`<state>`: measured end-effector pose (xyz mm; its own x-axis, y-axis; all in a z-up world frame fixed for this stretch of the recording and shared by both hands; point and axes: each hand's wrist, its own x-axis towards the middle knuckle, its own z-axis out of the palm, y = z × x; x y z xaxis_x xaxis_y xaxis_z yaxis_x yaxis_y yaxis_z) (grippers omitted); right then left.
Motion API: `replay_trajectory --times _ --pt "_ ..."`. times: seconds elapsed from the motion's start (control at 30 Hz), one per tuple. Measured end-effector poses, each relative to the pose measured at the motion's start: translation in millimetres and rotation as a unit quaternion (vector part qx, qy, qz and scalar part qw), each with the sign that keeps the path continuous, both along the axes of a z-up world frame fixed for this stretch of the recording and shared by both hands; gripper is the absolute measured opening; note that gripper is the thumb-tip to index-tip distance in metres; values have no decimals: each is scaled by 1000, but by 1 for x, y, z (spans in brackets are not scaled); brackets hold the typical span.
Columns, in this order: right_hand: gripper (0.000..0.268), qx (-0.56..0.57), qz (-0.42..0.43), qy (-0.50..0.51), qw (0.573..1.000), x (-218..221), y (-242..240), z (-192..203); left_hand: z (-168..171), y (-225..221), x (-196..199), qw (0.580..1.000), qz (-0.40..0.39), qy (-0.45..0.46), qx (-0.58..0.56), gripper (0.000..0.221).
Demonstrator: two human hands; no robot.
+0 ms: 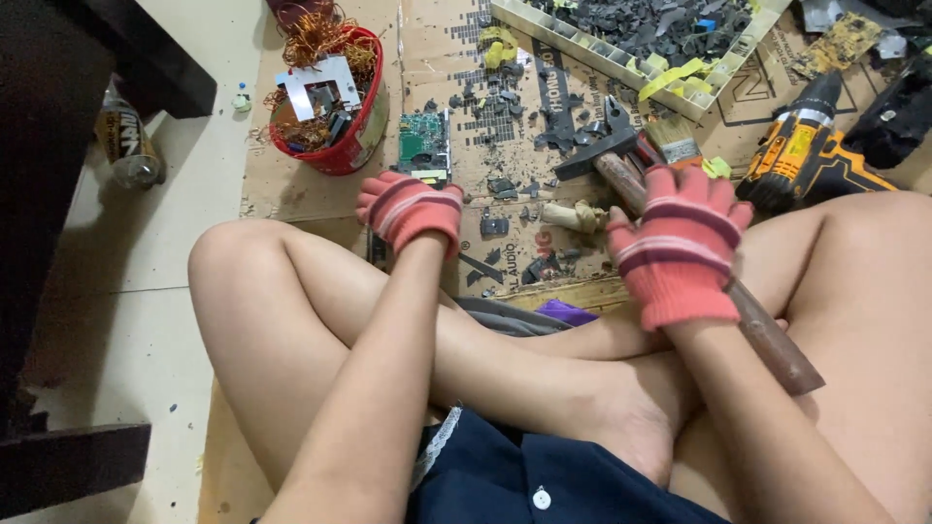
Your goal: The person sits cross-legged on the floor and uses a screwdriver and pliers to remove components from a green circuit board. They pry off parts, cut wires, and place removed pieces into a red bucket.
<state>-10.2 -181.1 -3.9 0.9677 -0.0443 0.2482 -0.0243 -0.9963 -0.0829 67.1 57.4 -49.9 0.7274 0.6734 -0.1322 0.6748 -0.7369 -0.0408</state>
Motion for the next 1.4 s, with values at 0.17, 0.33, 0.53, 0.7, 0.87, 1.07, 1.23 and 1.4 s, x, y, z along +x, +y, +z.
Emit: replay_trajectory --times 0.17,0.33,0.53,0.7,0.87,1.07,1.23,1.4 --pt "60 23 -88 263 960 28 -7 -12 10 6 3 996 20 -22 -84 96" --pt "55 83 -67 257 961 28 -13 8 12 14 3 993 7 -32 -111 104" --pt "26 156 35 82 984 38 -62 34 14 6 -6 990 -44 -27 -130 113" --pt "65 49 6 123 991 135 -148 -6 48 -14 -28 979 -100 -10 -175 104" --pt "44 -145 -10 130 981 128 -191 -39 71 -31 -49 948 -217 46 -227 98" --pt "60 -237 113 84 961 80 -87 -36 24 -27 -24 936 -310 64 -152 117" --pt "58 -109 162 246 949 57 2 -44 28 -25 -31 935 -302 54 -178 112" --pt "42 -96 104 241 960 38 24 -23 31 -28 -27 928 -325 45 -176 105"
